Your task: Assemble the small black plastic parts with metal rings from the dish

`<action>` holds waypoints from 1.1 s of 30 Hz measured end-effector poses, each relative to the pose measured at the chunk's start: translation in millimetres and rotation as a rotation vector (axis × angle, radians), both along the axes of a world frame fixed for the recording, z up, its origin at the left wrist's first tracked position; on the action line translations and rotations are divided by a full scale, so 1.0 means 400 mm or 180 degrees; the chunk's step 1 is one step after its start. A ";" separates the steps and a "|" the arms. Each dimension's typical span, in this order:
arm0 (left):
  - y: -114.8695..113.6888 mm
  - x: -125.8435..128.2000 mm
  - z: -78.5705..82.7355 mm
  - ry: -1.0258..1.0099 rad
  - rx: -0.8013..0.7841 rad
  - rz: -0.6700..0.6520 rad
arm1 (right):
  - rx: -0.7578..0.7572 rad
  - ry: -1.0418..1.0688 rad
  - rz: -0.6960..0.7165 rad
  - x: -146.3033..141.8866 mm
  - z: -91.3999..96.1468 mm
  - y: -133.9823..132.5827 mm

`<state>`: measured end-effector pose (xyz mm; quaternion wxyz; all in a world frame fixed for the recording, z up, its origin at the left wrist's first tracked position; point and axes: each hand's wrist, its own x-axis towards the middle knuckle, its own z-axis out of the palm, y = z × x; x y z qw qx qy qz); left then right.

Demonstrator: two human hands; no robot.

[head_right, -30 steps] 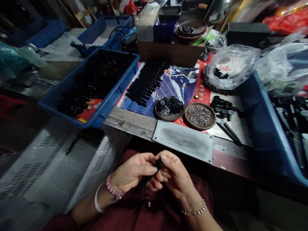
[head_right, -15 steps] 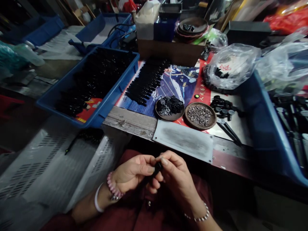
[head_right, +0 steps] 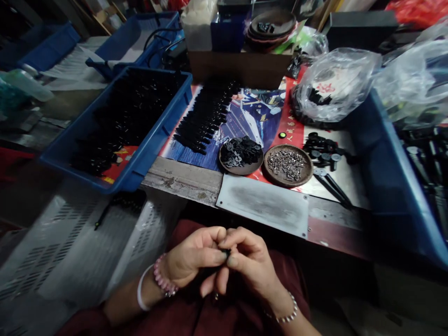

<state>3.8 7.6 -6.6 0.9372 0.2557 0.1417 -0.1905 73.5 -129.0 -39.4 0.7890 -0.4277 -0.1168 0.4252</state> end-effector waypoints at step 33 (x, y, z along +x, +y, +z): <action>-0.032 0.068 0.009 0.0242 0.0364 0.1024 | -0.0694 0.0178 -0.0253 0.086 0.079 -0.046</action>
